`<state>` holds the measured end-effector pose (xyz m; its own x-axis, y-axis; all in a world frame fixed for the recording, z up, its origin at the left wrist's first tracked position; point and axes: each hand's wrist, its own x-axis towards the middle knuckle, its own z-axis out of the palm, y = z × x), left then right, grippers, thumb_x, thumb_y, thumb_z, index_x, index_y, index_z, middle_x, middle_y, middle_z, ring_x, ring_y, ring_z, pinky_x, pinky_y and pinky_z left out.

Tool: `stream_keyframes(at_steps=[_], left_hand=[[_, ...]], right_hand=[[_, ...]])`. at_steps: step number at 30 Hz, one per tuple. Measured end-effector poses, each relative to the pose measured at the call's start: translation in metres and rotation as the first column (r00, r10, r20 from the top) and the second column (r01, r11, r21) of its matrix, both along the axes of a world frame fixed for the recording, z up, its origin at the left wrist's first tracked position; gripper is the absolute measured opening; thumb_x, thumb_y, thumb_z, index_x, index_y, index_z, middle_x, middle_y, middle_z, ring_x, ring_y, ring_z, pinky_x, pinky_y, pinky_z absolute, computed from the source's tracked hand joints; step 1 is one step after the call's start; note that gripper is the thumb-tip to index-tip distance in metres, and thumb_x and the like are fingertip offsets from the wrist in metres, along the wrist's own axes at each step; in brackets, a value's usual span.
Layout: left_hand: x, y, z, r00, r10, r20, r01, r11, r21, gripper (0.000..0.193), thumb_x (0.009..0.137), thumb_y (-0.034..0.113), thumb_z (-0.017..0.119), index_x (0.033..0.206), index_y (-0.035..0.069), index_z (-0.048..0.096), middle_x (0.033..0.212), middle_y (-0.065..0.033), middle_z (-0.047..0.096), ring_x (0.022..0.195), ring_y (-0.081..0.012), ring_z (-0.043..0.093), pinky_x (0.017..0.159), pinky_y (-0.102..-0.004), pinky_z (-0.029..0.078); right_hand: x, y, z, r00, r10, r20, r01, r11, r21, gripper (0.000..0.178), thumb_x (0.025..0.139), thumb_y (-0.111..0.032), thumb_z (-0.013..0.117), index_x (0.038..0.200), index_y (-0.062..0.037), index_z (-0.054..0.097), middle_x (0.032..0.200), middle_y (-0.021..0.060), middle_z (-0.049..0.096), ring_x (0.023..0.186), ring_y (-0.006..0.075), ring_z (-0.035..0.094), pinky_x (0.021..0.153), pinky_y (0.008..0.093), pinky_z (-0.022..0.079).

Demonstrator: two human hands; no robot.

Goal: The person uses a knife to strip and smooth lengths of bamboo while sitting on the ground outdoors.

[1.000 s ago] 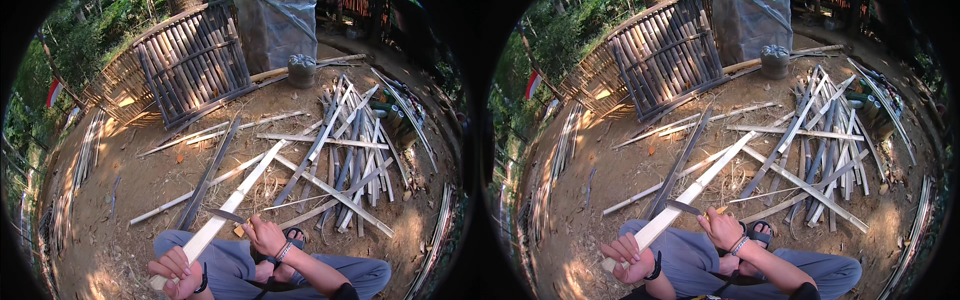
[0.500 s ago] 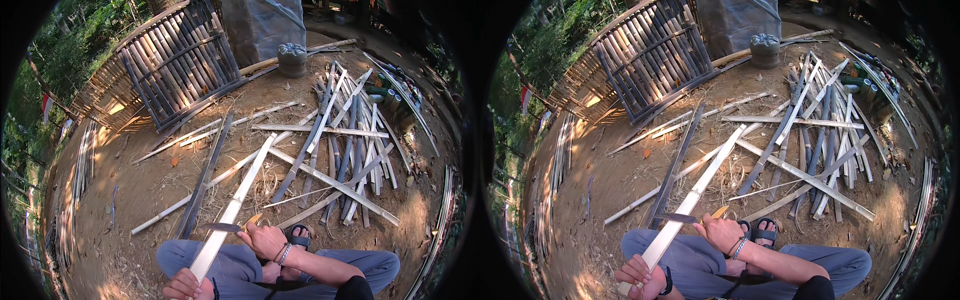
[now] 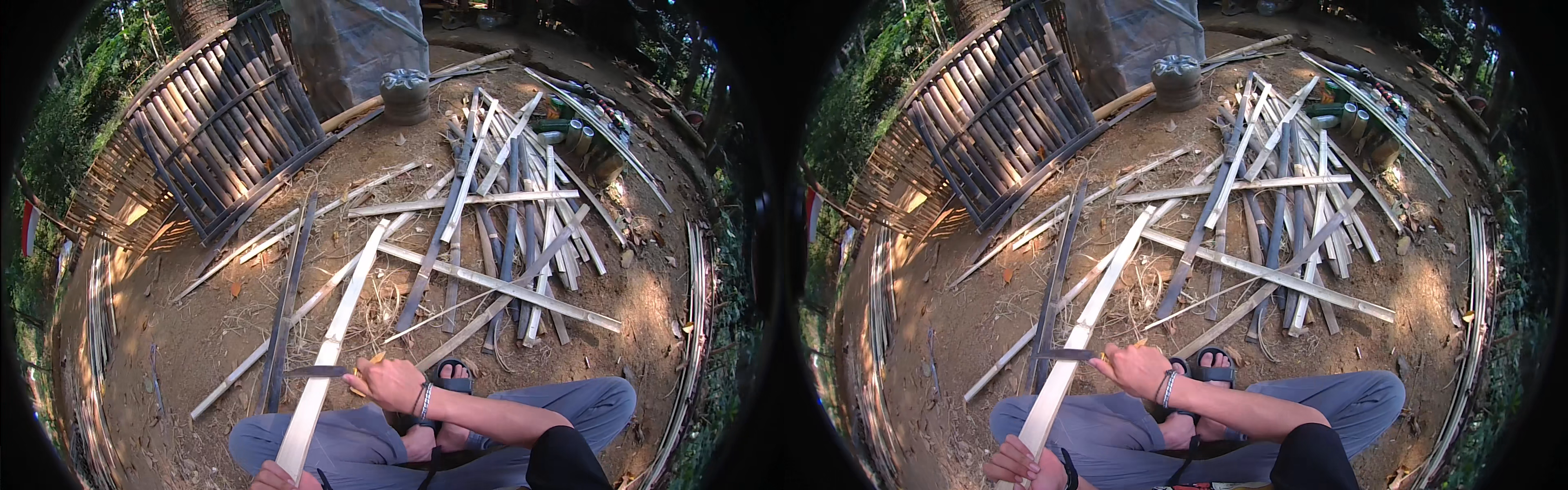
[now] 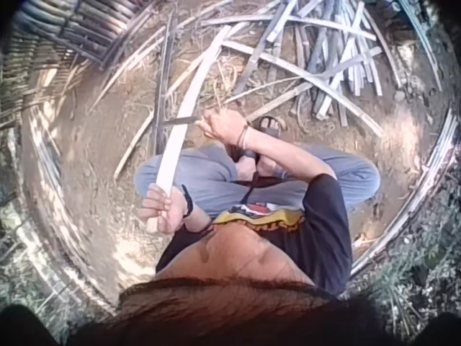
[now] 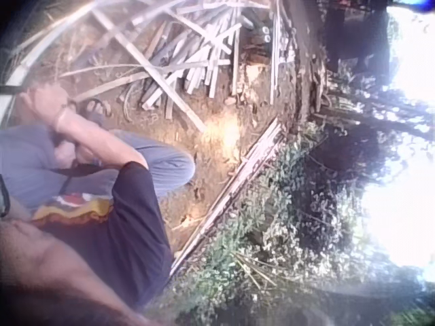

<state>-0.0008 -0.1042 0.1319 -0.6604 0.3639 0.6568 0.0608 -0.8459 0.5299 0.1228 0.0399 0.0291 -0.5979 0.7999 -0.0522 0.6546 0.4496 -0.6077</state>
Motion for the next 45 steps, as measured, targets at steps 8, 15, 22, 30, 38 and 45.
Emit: stream_keyframes(at_steps=[8, 15, 22, 30, 38, 45], left_hand=[[0.0, -0.016, 0.053, 1.0, 0.017, 0.009, -0.019, 0.976, 0.218, 0.023, 0.068, 0.025, 0.053, 0.064, 0.018, 0.031, 0.052, 0.0045, 0.021, 0.043, -0.0087, 0.024, 0.048, -0.0253, 0.024], [0.023, 0.007, 0.027, 0.93, -0.341, 0.134, 0.328, 0.938, 0.113, 0.021, 0.07, 0.023, 0.054, 0.065, 0.015, 0.035, 0.053, 0.0014, 0.03, 0.048, -0.0104, 0.03, 0.054, -0.0278, 0.027], [0.041, 0.022, 0.03, 0.913, -0.372, 0.169, 0.362, 0.928, 0.085, 0.02, 0.069, 0.018, 0.055, 0.065, 0.013, 0.036, 0.052, -0.0007, 0.034, 0.048, -0.0118, 0.033, 0.055, -0.0286, 0.028], [0.031, 0.019, 0.008, 0.91, -0.367, 0.191, 0.365, 0.93, 0.048, 0.019, 0.069, 0.019, 0.053, 0.066, 0.014, 0.034, 0.056, -0.0008, 0.034, 0.051, -0.0121, 0.033, 0.06, -0.031, 0.029], [0.029, 0.019, 0.007, 0.932, -0.317, 0.174, 0.318, 0.948, 0.022, 0.022, 0.071, 0.023, 0.055, 0.069, 0.013, 0.035, 0.055, -0.0003, 0.033, 0.051, -0.0122, 0.033, 0.059, -0.0318, 0.029], [0.03, 0.012, 0.01, 0.938, -0.315, 0.144, 0.324, 0.945, -0.047, 0.022, 0.075, 0.022, 0.056, 0.07, 0.014, 0.036, 0.056, -0.0005, 0.035, 0.053, -0.0126, 0.036, 0.062, -0.0321, 0.03]], right_hand=[[0.035, -0.002, 0.065, 0.993, -0.052, -0.104, 0.053, 0.999, 0.01, 0.052, 0.098, -0.052, 0.037, 0.085, -0.0046, 0.052, 0.054, 0.0164, 0.057, 0.055, 0.0373, 0.062, 0.049, 0.0469, 0.049], [0.105, -0.03, 0.018, 0.965, -0.26, -0.039, 0.263, 0.961, 0.091, 0.048, 0.098, -0.048, 0.041, 0.087, -0.002, 0.051, 0.066, 0.0189, 0.064, 0.059, 0.0394, 0.064, 0.053, 0.0482, 0.052], [0.114, -0.046, 0.001, 0.954, -0.298, 0.013, 0.295, 0.951, 0.096, 0.041, 0.1, -0.042, 0.04, 0.095, -0.0017, 0.043, 0.065, 0.0198, 0.063, 0.059, 0.0387, 0.065, 0.048, 0.0457, 0.051], [0.108, -0.02, -0.002, 0.97, -0.228, 0.081, 0.231, 0.972, -0.033, 0.057, 0.097, -0.054, 0.038, 0.082, -0.001, 0.055, 0.06, 0.0204, 0.062, 0.058, 0.0387, 0.065, 0.049, 0.047, 0.052], [0.091, -0.008, 0.014, 0.959, -0.252, 0.133, 0.264, 0.961, -0.083, 0.058, 0.097, -0.054, 0.039, 0.08, -0.0011, 0.055, 0.057, 0.0208, 0.061, 0.058, 0.0381, 0.065, 0.049, 0.0455, 0.052], [0.09, -0.008, -0.001, 0.931, -0.343, 0.123, 0.349, 0.936, -0.037, 0.059, 0.096, -0.056, 0.04, 0.075, -0.0041, 0.057, 0.056, 0.0189, 0.061, 0.055, 0.0335, 0.066, 0.047, 0.0438, 0.052]])
